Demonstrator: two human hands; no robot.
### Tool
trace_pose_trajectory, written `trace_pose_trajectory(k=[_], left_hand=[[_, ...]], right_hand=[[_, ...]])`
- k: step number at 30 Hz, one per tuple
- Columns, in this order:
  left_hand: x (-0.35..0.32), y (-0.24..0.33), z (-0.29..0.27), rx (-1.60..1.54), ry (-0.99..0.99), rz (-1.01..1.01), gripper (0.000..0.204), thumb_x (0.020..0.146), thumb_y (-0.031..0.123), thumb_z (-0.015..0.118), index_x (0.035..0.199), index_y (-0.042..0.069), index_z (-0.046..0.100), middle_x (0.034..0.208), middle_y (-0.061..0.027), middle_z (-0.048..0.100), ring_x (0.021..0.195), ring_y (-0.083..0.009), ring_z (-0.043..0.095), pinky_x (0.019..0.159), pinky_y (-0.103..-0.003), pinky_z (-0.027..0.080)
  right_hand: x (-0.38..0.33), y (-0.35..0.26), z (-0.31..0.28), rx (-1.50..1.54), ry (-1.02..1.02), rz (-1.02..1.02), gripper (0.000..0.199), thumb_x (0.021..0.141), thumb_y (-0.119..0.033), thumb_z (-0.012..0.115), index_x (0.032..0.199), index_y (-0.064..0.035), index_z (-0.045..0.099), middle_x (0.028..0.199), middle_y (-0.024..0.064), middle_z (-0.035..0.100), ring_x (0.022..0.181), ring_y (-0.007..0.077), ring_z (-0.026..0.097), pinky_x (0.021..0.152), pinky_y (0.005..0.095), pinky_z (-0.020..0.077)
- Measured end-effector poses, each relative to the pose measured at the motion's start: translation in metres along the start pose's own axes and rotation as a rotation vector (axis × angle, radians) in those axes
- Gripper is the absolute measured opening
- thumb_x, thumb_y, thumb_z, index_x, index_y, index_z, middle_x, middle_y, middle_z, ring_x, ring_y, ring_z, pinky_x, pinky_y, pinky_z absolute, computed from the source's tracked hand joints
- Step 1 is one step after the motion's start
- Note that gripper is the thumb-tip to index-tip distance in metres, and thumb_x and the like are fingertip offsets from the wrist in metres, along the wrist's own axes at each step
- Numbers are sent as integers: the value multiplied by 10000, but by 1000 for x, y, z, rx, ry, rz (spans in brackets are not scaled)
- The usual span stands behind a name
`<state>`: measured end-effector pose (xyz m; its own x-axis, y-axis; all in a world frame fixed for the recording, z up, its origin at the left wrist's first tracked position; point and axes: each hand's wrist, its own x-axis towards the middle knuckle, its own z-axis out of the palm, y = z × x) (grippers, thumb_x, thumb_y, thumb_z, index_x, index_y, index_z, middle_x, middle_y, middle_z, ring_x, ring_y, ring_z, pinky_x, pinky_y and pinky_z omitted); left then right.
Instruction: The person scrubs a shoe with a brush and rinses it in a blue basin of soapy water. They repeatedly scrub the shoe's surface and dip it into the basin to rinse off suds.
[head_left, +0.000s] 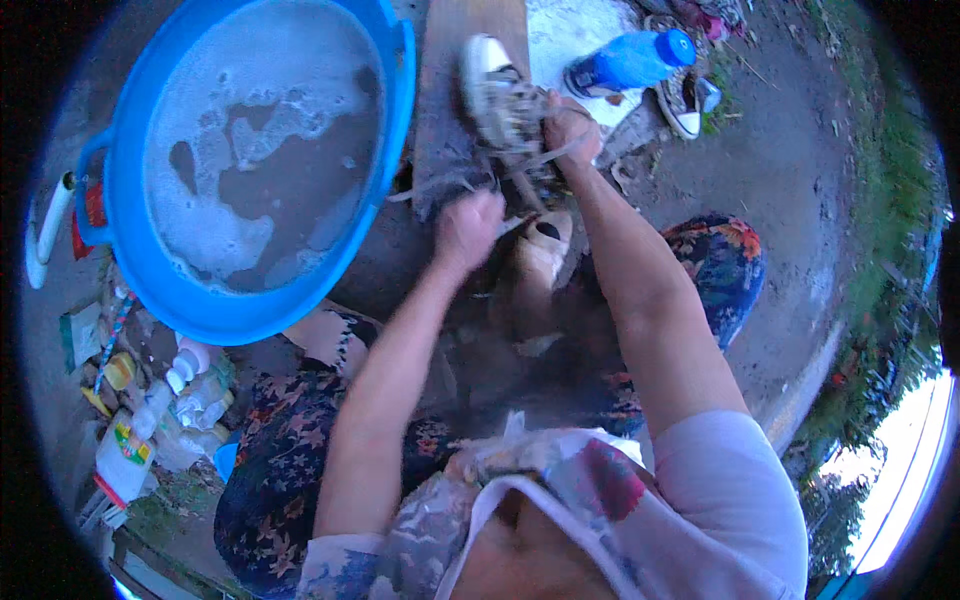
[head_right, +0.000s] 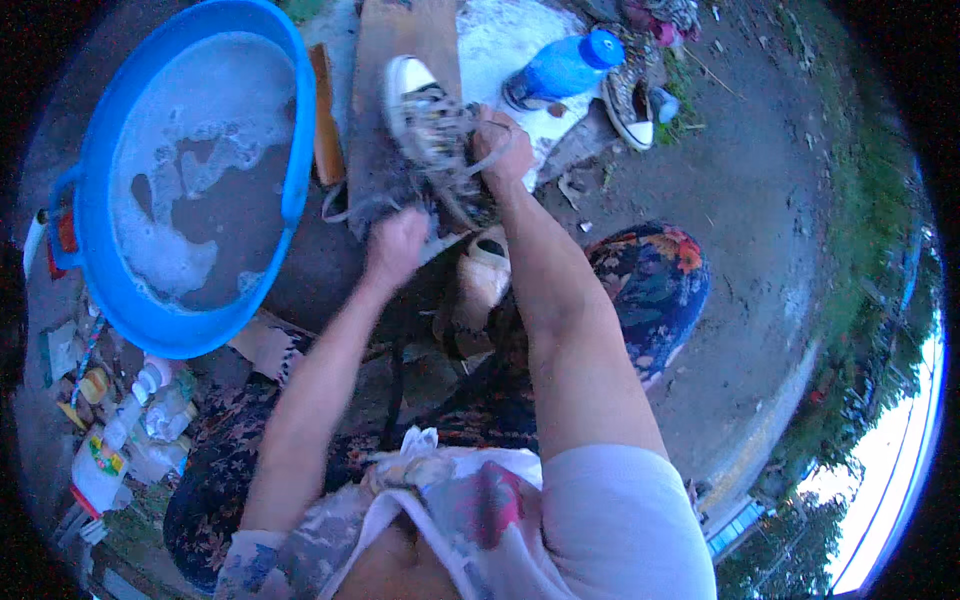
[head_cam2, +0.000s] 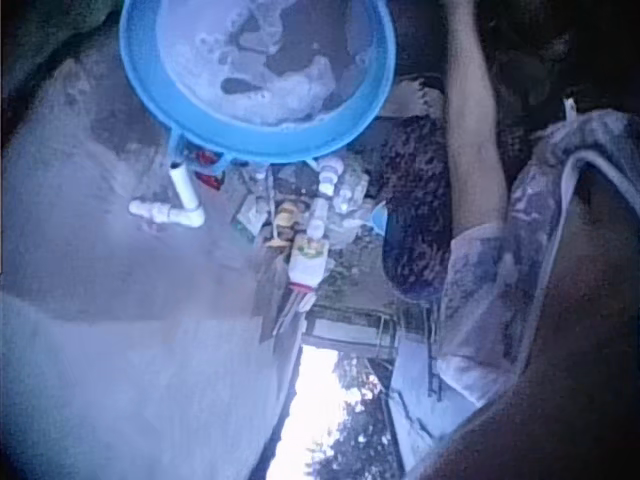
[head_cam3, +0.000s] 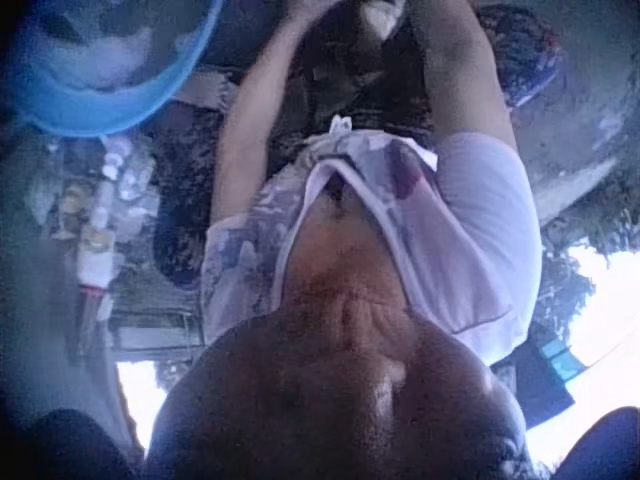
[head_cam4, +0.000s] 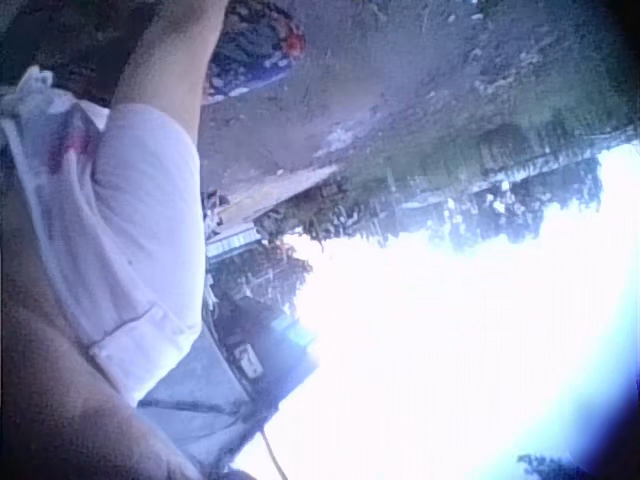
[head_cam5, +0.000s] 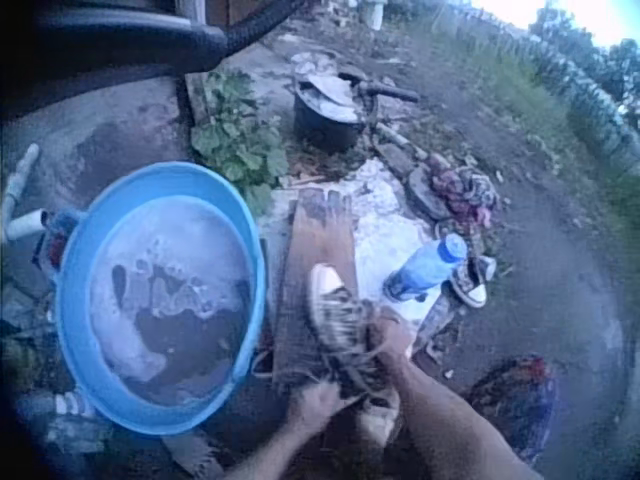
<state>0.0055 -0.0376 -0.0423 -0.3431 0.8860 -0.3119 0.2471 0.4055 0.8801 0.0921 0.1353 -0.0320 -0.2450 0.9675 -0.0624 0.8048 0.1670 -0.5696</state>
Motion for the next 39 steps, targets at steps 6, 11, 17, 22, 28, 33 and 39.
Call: trace_pose_trajectory(k=[6, 11, 17, 22, 28, 33, 39], left_hand=[[14, 29, -66, 270, -11, 274, 319, 905, 229, 454, 726, -29, 510, 728, -213, 528, 709, -386, 539, 634, -435, 415], [-16, 20, -99, 759, -292, -304, 244, 862, 254, 504, 942, 30, 561, 811, -186, 583, 863, -358, 587, 743, -456, 463], [-27, 47, -80, 788, -26, -134, 256, 835, 234, 543, 1036, 75, 559, 1001, -158, 572, 906, -340, 588, 758, -451, 480], [8, 50, -26, 342, 387, 105, 244, 760, 196, 661, 943, 49, 597, 877, -129, 590, 818, -292, 589, 707, -388, 466], [11, 27, -18, -646, 706, -415, 164, 822, 126, 589, 958, 40, 558, 843, -101, 582, 593, -214, 584, 537, -347, 467], [-16, -8, -7, -561, 1035, -509, 323, 789, 94, 645, 1057, 34, 474, 960, -81, 513, 674, -151, 546, 568, -286, 462], [-14, 35, 26, -85, 574, -345, 294, 802, 265, 632, 943, 28, 532, 799, -120, 611, 738, -248, 593, 688, -368, 468]], right_hand=[[5, 3, -8, -48, -285, 156, 447, 907, -425, 347, 1033, -92, 617, 1038, 229, 593, 983, 411, 549, 841, 475, 425], [16, -20, -35, -189, -106, -119, 273, 810, -318, 550, 871, -69, 643, 920, 216, 616, 884, 372, 591, 768, 440, 463], [-8, -38, -42, -353, -394, -357, 245, 763, -300, 614, 839, -69, 648, 852, 144, 647, 791, 339, 625, 692, 432, 496], [-19, -48, -44, -68, -688, -383, 247, 792, -267, 598, 867, -36, 646, 782, 148, 646, 746, 308, 638, 655, 411, 503], [15, -68, -69, 21, -658, -587, 174, 796, -209, 567, 904, -111, 662, 802, 123, 662, 760, 329, 635, 665, 434, 490], [4, -42, -45, -420, -479, -836, 263, 729, -111, 594, 987, -157, 611, 874, 134, 598, 841, 309, 611, 676, 409, 495], [-4, -43, -26, -488, -302, -926, 146, 763, -115, 535, 898, -136, 588, 853, 136, 553, 791, 316, 613, 647, 424, 495]])
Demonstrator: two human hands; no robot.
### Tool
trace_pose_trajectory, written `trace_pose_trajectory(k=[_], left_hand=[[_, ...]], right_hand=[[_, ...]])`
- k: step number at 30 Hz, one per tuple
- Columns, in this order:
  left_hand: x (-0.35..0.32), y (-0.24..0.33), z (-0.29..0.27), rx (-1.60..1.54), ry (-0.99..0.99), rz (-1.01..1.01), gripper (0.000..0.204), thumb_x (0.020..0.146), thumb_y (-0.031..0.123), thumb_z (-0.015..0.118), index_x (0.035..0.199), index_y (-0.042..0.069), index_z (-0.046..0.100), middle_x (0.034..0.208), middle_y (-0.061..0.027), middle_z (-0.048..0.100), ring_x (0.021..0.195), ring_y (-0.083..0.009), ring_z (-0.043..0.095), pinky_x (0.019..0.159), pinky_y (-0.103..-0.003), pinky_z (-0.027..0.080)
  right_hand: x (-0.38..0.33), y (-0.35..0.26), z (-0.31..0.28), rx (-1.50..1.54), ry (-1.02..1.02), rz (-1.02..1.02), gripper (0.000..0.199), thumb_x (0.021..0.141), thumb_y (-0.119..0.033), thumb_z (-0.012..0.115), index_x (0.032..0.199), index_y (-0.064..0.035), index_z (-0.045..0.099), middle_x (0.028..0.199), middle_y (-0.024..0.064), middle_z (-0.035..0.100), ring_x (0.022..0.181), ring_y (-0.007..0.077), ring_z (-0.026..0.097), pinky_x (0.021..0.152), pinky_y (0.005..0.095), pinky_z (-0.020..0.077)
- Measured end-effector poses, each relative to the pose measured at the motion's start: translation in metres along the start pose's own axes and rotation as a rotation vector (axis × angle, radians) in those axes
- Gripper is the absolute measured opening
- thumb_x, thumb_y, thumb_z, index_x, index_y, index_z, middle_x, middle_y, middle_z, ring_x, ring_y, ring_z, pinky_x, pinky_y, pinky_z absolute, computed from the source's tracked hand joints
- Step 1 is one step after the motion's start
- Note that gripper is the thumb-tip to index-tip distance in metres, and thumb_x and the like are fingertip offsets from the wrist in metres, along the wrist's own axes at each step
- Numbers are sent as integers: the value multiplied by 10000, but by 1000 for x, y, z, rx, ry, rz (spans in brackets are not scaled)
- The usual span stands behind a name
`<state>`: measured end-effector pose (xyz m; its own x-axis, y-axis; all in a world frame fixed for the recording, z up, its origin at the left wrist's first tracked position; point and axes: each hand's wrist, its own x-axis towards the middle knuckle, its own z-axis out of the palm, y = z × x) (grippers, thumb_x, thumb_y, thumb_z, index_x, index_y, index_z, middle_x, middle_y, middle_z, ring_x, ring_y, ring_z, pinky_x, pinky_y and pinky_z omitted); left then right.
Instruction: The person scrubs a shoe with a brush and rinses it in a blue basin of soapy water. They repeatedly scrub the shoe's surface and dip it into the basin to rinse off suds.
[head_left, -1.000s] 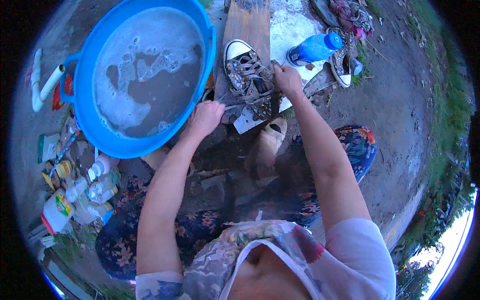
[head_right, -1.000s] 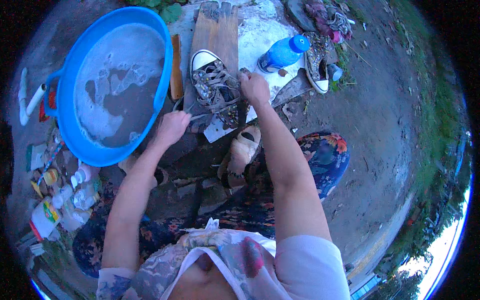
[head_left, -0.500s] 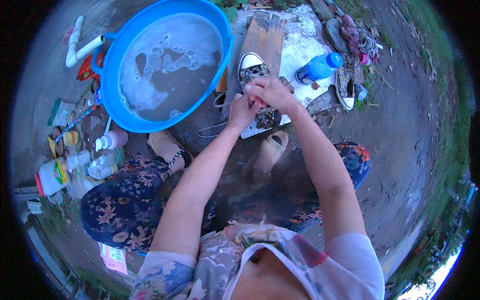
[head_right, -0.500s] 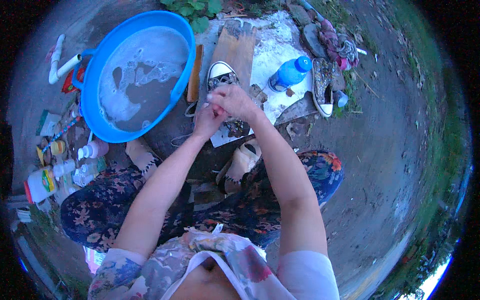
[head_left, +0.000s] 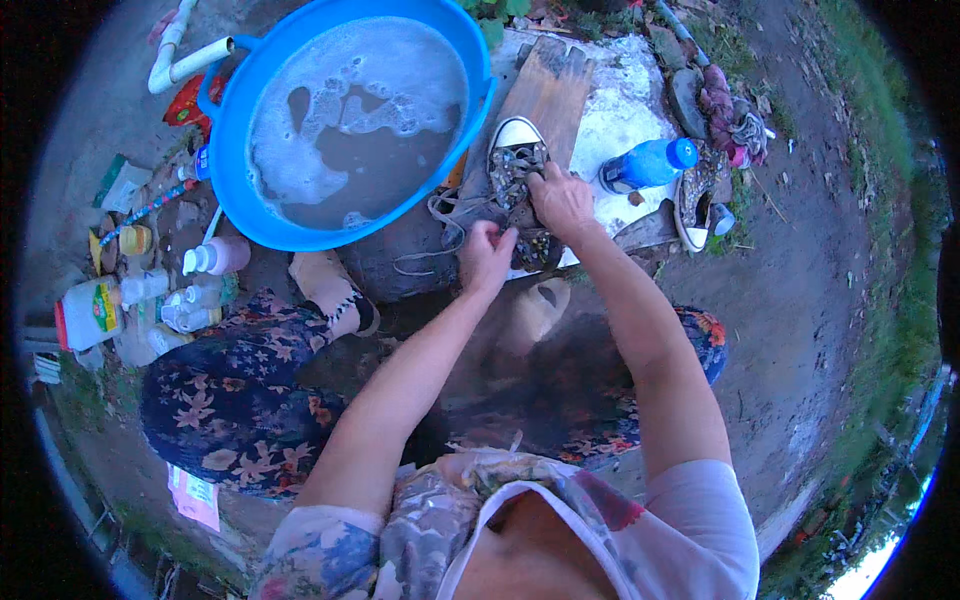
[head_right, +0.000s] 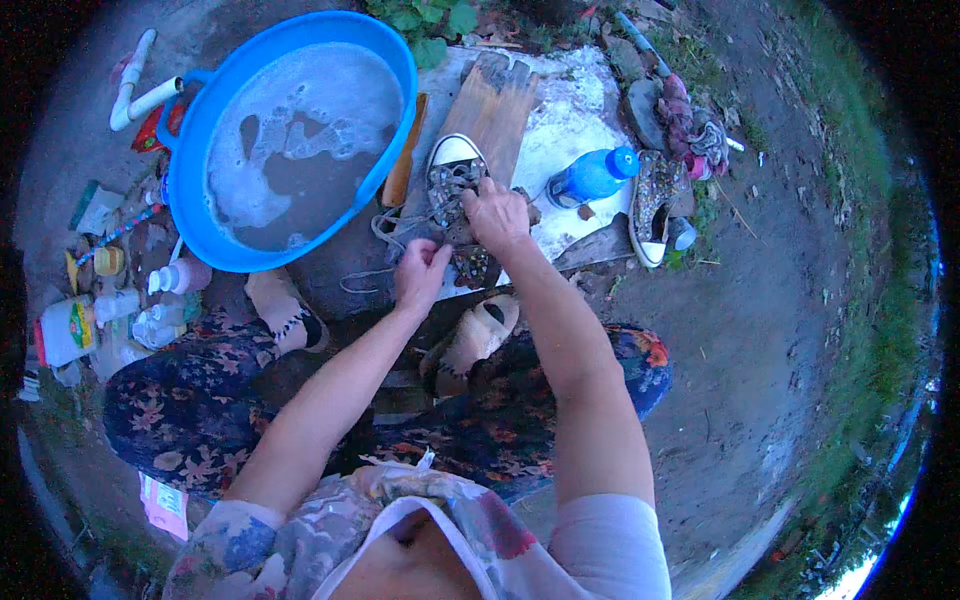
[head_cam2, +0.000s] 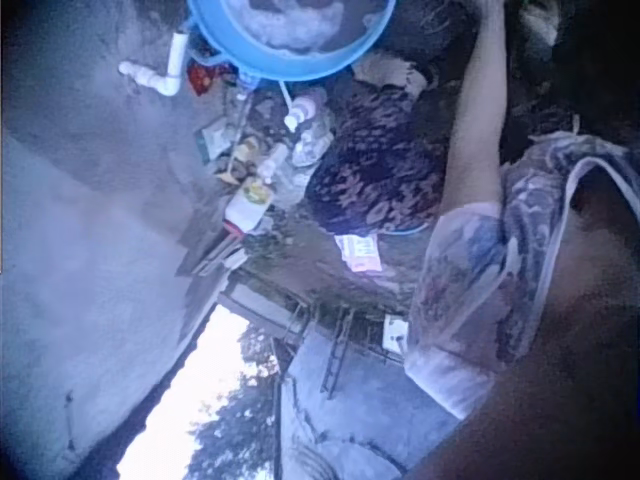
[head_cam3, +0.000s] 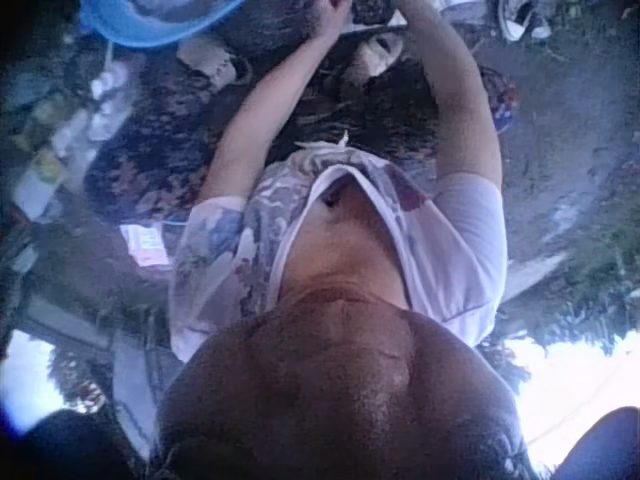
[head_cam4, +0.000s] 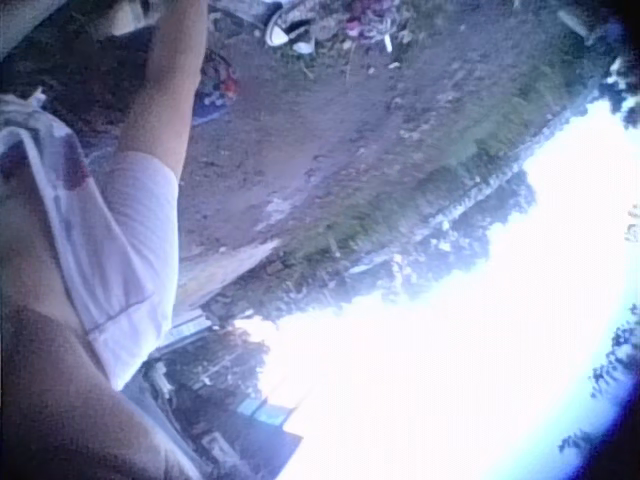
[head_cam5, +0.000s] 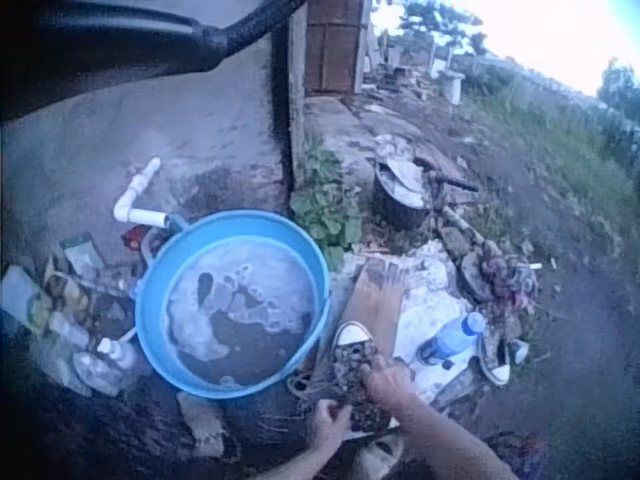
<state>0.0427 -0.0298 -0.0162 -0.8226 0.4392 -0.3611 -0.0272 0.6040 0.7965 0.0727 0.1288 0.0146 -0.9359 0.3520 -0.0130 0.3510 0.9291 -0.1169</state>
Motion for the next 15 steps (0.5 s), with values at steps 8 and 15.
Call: trace_pose_trajectory(k=[8, 15], left_hand=[[43, 40, -6, 169, 0, 219, 132, 759, 148, 602, 793, 56, 512, 764, -178, 593, 767, -366, 580, 663, -457, 436], [83, 49, -15, 131, 89, 179, 112, 767, 144, 578, 807, 62, 513, 755, -178, 598, 770, -363, 590, 687, -467, 442]], right_hand=[[-9, 26, -41, 339, 5, -50, 88, 719, -133, 609, 765, -66, 573, 854, 146, 535, 809, 341, 577, 679, 432, 477], [-49, 55, -69, 191, -90, -223, 93, 721, -113, 597, 809, -102, 624, 893, 131, 558, 835, 323, 580, 700, 417, 489]])
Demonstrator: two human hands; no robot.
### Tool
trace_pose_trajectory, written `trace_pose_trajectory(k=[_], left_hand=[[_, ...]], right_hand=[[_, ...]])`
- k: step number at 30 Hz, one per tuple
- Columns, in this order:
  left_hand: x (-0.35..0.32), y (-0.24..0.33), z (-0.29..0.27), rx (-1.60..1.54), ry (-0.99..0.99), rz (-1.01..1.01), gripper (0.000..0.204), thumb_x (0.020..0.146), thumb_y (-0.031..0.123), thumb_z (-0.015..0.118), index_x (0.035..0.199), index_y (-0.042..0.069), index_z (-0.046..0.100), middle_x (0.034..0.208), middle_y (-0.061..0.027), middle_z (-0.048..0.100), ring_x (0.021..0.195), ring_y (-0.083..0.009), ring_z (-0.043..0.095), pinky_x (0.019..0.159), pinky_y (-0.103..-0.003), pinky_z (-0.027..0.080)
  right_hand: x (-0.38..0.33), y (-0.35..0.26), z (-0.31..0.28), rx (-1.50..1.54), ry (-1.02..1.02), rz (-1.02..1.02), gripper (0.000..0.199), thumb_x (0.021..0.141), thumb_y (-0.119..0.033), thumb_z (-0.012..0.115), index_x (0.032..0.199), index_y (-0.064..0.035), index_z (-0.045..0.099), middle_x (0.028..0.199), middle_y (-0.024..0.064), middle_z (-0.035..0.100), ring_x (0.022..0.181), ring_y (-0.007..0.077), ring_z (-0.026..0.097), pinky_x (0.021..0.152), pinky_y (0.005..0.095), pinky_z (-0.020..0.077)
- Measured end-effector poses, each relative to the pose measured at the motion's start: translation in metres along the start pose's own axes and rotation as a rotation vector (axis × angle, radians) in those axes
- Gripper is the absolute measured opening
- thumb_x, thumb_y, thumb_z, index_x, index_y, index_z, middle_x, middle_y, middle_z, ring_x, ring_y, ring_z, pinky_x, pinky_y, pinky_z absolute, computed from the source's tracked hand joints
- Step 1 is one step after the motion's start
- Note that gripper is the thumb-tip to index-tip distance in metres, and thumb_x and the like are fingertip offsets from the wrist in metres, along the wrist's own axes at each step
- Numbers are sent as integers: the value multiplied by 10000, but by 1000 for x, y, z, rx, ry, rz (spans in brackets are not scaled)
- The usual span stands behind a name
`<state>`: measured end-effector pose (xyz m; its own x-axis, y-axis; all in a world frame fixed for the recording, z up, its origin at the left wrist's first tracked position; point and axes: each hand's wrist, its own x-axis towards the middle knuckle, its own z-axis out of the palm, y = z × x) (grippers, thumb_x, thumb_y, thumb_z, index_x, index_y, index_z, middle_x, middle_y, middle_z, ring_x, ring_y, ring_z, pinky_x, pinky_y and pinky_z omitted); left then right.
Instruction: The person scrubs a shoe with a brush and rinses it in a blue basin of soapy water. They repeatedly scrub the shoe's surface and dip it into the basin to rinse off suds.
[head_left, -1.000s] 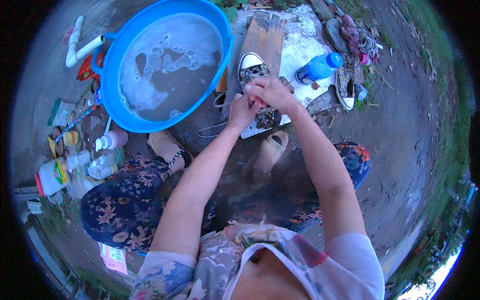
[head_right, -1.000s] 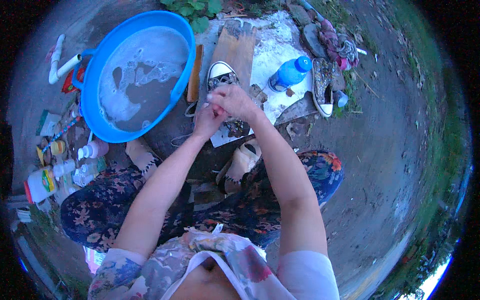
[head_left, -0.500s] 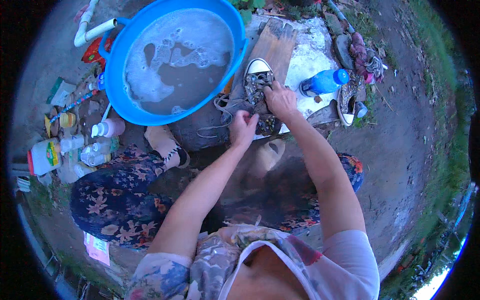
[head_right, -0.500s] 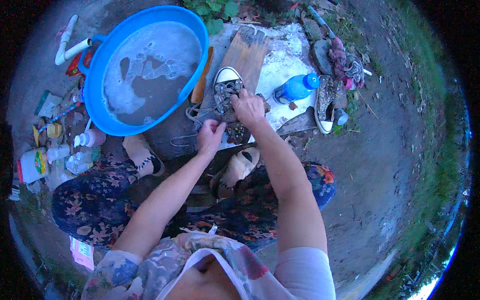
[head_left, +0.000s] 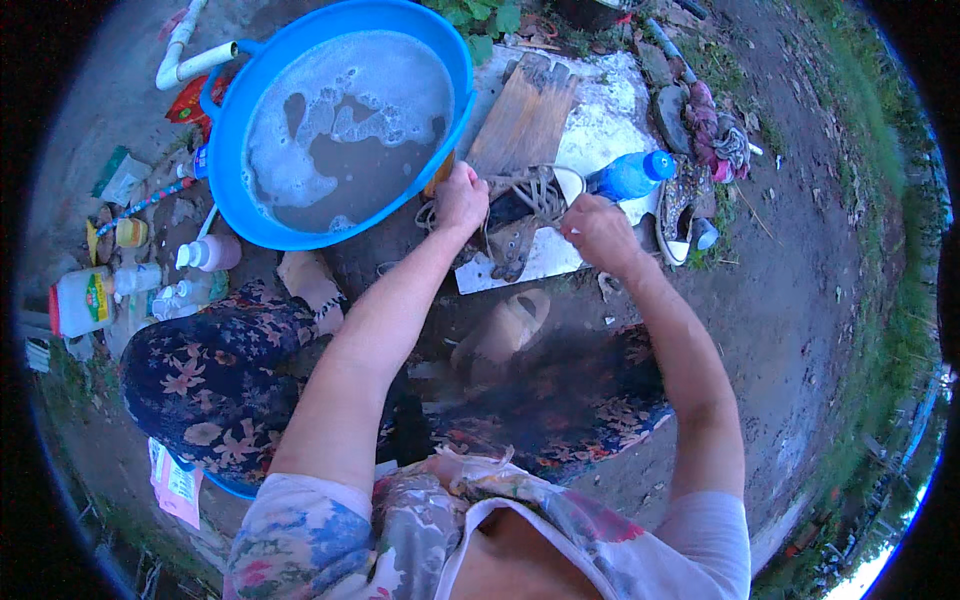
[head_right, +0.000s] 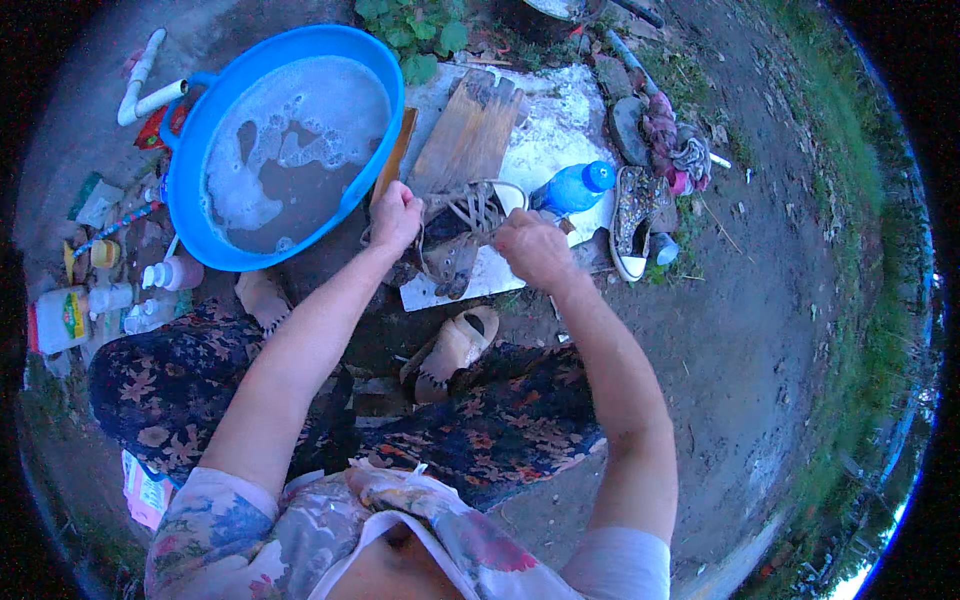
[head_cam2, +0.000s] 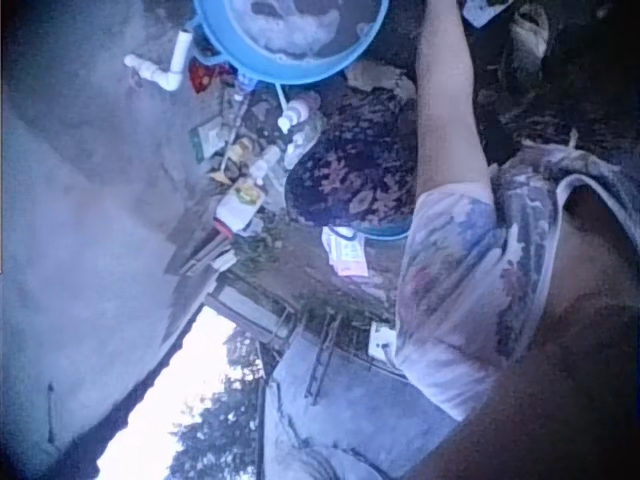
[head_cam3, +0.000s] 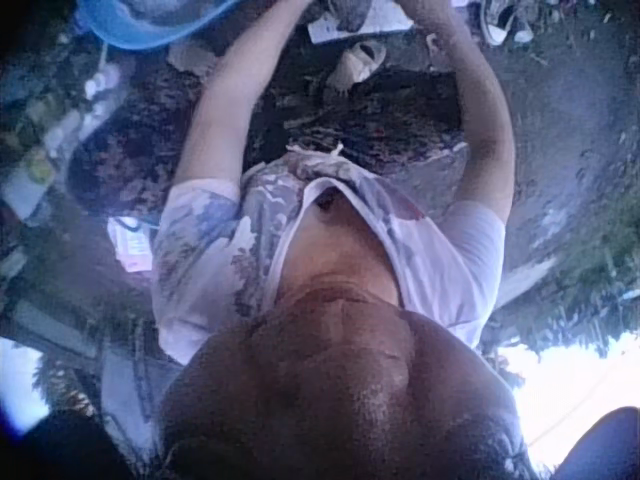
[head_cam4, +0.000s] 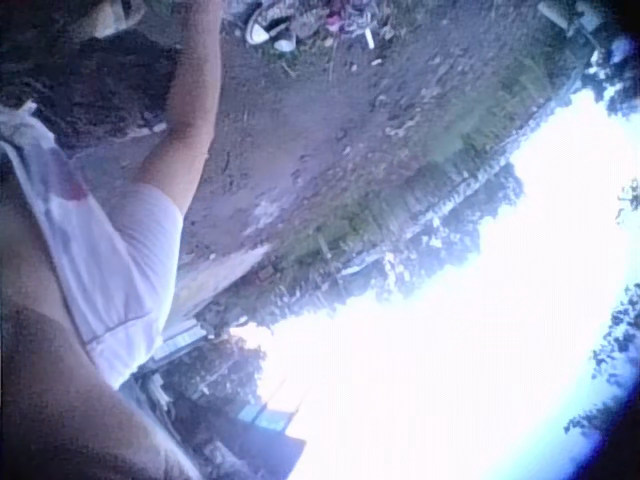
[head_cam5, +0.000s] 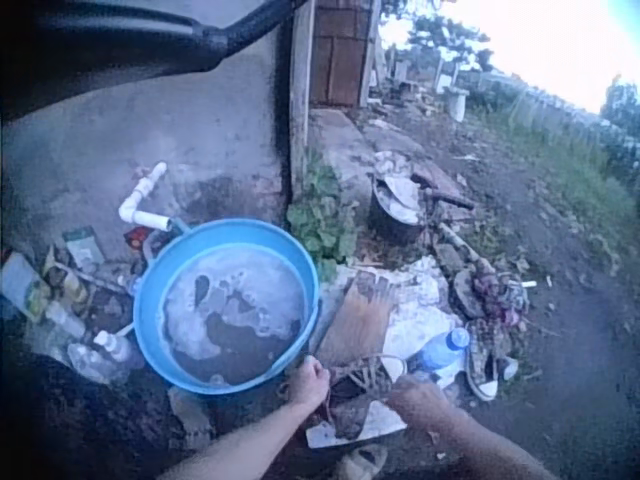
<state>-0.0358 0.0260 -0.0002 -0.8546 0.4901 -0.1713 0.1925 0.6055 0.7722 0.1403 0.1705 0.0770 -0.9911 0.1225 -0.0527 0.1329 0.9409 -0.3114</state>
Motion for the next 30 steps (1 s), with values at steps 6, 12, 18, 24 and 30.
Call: trace_pose_trajectory(k=[6, 12, 18, 24, 30], left_hand=[[-21, 0, 5, 75, 31, 164, 137, 767, 157, 573, 880, 94, 529, 879, -138, 565, 836, -358, 567, 705, -467, 452], [-27, 17, 5, 272, -7, 341, 182, 755, 175, 647, 852, 56, 550, 839, -127, 540, 833, -305, 561, 728, -408, 451], [-3, 5, 4, 111, 90, 178, 142, 778, 153, 633, 810, 55, 536, 808, -129, 561, 790, -311, 565, 688, -420, 445], [-24, 6, 7, -20, 29, 209, 136, 804, 179, 605, 843, 78, 522, 829, -143, 582, 803, -333, 575, 660, -452, 436], [-34, 7, 5, -42, 28, 263, 120, 803, 155, 604, 840, 74, 523, 732, -125, 598, 724, -333, 593, 620, -435, 444]], right_hand=[[43, -27, 32, 132, -47, 364, 180, 733, -205, 640, 864, -82, 625, 906, 158, 618, 875, 330, 606, 750, 431, 494], [58, -23, 54, 243, -125, 425, 186, 734, -199, 611, 865, -67, 619, 891, 165, 643, 806, 363, 620, 739, 444, 496], [-22, 22, -10, 380, -545, 149, 112, 686, -142, 610, 768, -76, 646, 788, 148, 639, 776, 321, 615, 681, 397, 477], [-35, 20, -8, 88, -54, 449, 231, 694, -185, 636, 901, -86, 660, 895, 147, 612, 894, 312, 593, 796, 403, 469], [57, -29, 53, 305, 8, 472, 302, 702, -211, 671, 951, -55, 601, 965, 148, 622, 909, 328, 599, 792, 419, 476]])
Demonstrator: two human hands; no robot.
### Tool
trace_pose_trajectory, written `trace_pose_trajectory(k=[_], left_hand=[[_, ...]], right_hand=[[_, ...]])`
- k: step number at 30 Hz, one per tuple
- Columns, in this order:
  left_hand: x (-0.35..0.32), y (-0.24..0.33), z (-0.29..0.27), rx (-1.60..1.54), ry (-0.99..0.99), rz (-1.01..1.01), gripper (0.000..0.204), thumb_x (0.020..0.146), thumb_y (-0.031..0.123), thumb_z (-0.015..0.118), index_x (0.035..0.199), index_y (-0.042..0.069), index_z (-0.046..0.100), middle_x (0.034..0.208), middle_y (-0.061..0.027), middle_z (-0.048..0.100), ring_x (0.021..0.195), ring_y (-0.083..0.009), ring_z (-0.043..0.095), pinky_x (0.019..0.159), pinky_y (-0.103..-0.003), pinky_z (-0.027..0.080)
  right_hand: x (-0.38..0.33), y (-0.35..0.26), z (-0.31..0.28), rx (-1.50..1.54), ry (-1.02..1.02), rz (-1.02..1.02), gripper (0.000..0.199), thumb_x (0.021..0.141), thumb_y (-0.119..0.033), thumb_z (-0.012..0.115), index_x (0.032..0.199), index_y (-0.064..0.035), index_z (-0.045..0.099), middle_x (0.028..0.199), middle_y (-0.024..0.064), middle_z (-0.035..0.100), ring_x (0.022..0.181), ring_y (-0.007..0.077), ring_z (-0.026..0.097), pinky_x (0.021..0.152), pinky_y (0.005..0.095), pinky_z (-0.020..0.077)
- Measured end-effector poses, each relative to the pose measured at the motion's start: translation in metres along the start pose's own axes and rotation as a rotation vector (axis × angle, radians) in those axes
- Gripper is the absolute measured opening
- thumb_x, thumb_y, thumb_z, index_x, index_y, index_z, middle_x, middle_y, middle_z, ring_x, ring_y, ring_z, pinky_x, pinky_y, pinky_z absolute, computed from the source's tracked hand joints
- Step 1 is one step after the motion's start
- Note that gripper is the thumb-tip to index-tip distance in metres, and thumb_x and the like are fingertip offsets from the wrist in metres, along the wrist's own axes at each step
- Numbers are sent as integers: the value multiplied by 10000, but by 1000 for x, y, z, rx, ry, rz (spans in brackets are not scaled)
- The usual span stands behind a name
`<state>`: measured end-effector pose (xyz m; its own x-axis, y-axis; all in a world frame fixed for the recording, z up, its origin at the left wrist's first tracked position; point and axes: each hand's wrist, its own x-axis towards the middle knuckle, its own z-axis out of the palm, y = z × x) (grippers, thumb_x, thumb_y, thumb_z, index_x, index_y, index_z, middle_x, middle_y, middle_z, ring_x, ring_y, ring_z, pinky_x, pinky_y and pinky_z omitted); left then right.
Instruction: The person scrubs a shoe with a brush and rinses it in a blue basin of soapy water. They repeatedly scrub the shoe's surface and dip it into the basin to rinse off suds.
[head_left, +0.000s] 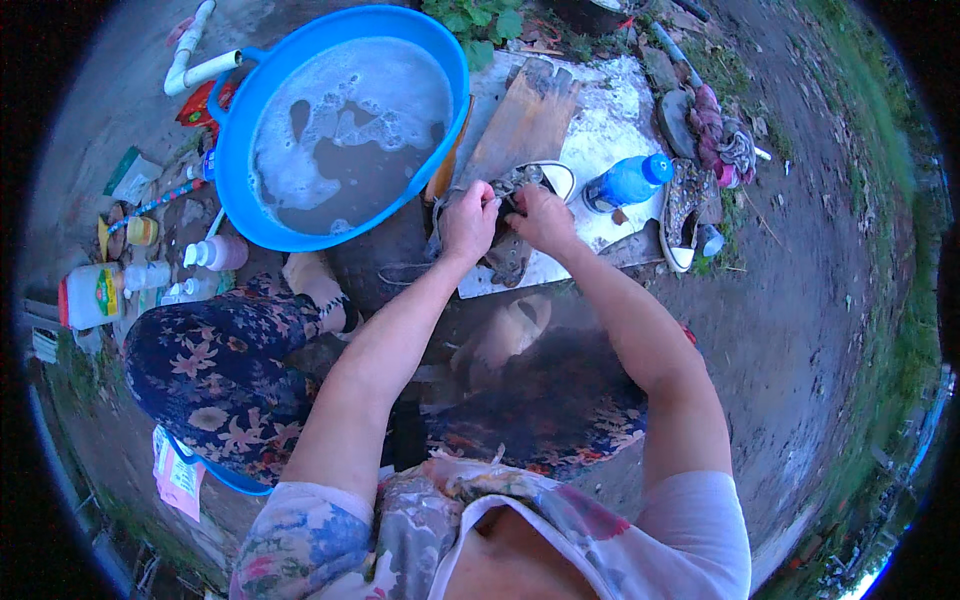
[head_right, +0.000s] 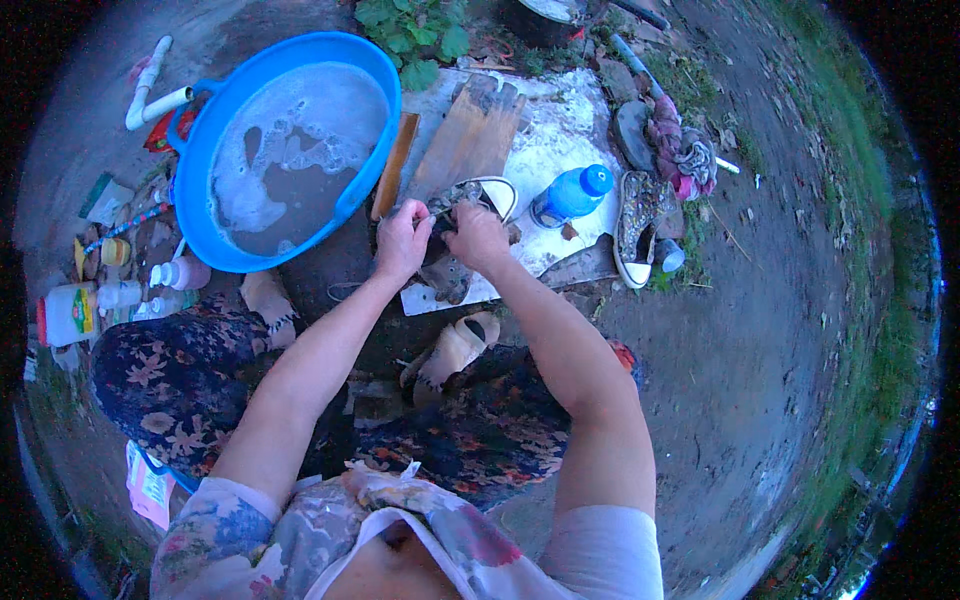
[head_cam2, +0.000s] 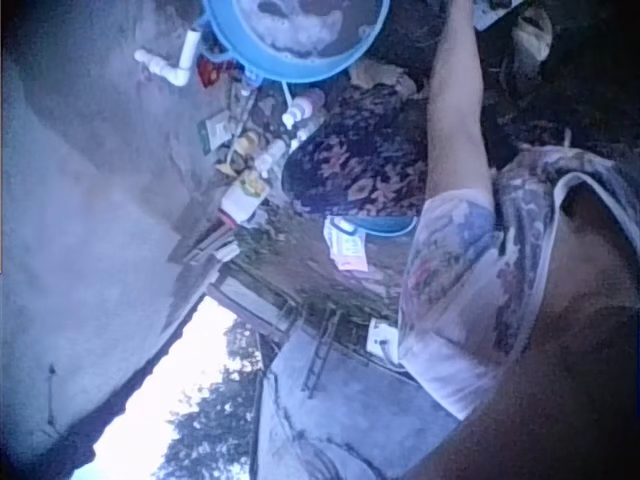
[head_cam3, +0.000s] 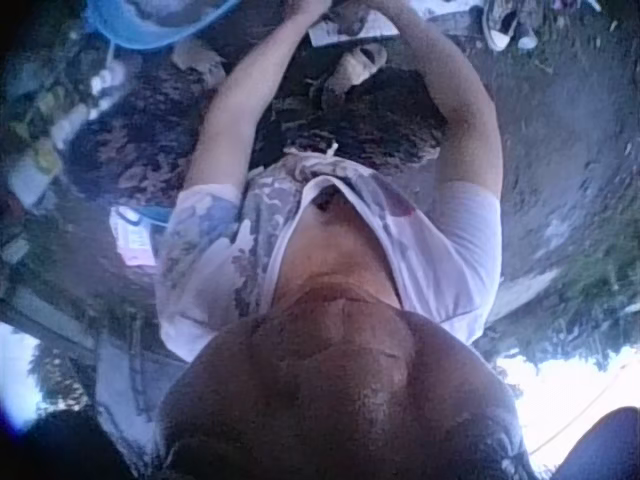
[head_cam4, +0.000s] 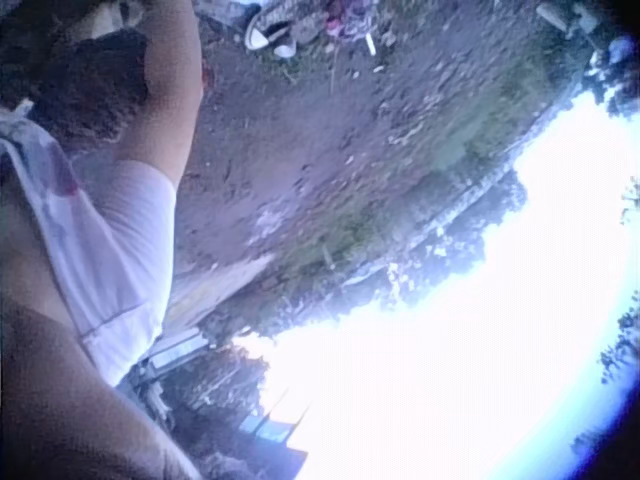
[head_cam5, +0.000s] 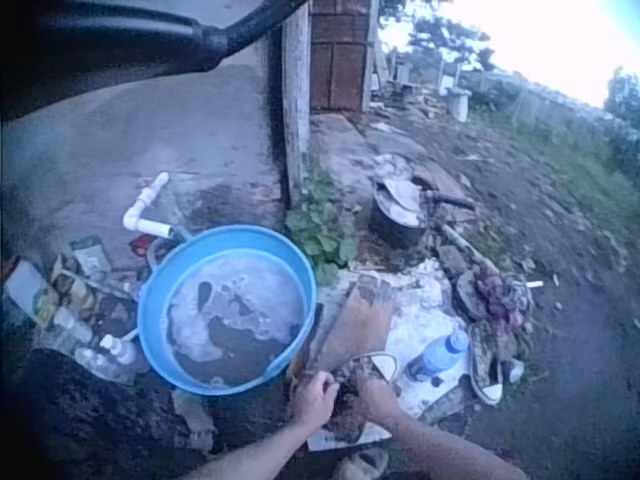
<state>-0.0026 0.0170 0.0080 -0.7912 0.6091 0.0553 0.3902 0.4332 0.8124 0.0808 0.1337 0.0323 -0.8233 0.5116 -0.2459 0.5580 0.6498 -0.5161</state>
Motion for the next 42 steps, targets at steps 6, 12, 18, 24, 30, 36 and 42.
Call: trace_pose_trajectory(k=[6, 12, 18, 24, 30, 36, 42], left_hand=[[-2, -16, 0, -53, 179, -62, 130, 795, 154, 604, 844, 69, 518, 754, -148, 602, 727, -351, 593, 628, -447, 441], [-1, -19, 1, -72, 47, -45, 128, 792, 147, 597, 841, 62, 514, 791, -139, 594, 783, -337, 585, 682, -428, 443], [-2, -4, 1, -117, -36, -37, 123, 798, 119, 607, 889, 46, 569, 838, -124, 617, 823, -279, 606, 731, -368, 464], [0, -5, -2, 114, -102, 75, 148, 803, 102, 558, 942, 57, 582, 922, -131, 593, 871, -302, 589, 769, -386, 463], [6, -2, 6, 559, -335, 95, 132, 823, 96, 490, 947, 54, 507, 916, -160, 553, 875, -357, 582, 730, -478, 478], [31, -20, 15, 632, -321, -81, 188, 882, 156, 412, 994, 43, 513, 975, -197, 591, 880, -370, 611, 730, -486, 493], [16, -13, -3, 400, -271, -90, 212, 829, 177, 488, 976, 31, 531, 1001, -208, 583, 974, -361, 563, 821, -463, 449]], right_hand=[[-1, 16, -14, -55, -190, -284, 158, 751, -204, 604, 770, -48, 619, 752, 169, 623, 753, 338, 614, 675, 429, 479], [-77, 101, -88, 429, -574, 327, 248, 767, -275, 654, 760, -29, 618, 612, 44, 555, 532, 115, 549, 491, 316, 451], [-40, 66, -60, -37, -56, 6, 246, 733, -219, 638, 914, -54, 666, 865, 141, 660, 823, 287, 635, 745, 367, 493], [11, -4, -2, 331, -303, 300, 286, 771, -242, 624, 900, 13, 632, 832, 193, 652, 802, 280, 650, 721, 390, 500], [4, -13, 9, -158, -139, 68, 369, 851, -360, 455, 901, -51, 651, 880, 207, 645, 854, 357, 625, 750, 456, 493], [-52, 36, -2, 42, -272, -404, 271, 806, -296, 541, 821, -36, 619, 776, 192, 636, 681, 357, 622, 630, 444, 506], [-67, 73, -81, -155, -152, 244, 281, 782, -226, 608, 990, -38, 627, 856, 176, 647, 794, 306, 633, 723, 379, 502]])
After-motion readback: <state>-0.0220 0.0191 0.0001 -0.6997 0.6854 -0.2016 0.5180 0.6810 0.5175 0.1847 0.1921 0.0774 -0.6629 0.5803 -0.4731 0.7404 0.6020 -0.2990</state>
